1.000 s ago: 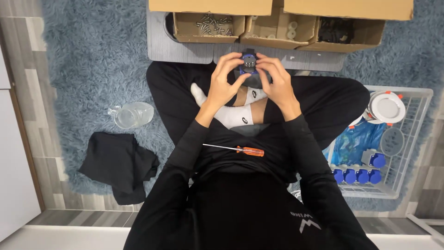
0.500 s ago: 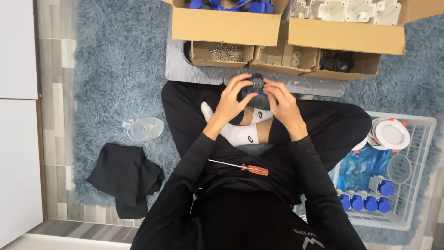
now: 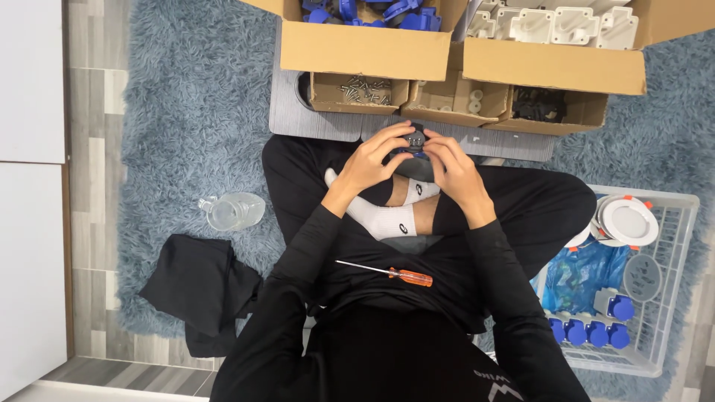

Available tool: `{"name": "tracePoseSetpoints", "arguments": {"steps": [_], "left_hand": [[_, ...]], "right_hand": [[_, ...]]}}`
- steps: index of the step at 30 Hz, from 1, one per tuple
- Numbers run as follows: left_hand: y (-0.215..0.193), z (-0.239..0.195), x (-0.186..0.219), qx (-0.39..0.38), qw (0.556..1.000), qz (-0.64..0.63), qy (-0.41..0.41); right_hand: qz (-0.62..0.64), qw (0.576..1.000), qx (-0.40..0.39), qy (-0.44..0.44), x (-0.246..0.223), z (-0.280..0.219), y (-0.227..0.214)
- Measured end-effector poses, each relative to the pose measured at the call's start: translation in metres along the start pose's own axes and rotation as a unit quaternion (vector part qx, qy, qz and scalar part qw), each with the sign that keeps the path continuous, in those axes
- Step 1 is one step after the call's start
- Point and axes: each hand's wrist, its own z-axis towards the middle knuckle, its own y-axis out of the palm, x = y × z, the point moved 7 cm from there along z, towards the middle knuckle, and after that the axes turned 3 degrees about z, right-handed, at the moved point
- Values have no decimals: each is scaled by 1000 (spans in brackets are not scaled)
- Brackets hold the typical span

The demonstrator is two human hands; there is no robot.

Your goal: Assembling electrical junction boxes by adjusting screws with a screwdriver.

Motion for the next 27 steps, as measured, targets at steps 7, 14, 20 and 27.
{"name": "tracePoseSetpoints", "arguments": {"steps": [7, 14, 20, 27], "left_hand": [[1, 0, -12, -14, 999, -48, -20], [5, -2, -20, -14, 995, -80, -50], [2, 2, -21, -16, 996, -67, -62], [1, 2, -17, -14, 997, -41, -67]], "right_hand": [[36, 999, 22, 21, 13, -4, 4], [16, 1000, 7, 18, 8, 3, 2], [0, 1000, -9, 11, 8, 4, 1], [2, 1000, -14, 26, 14, -1, 5]]}}
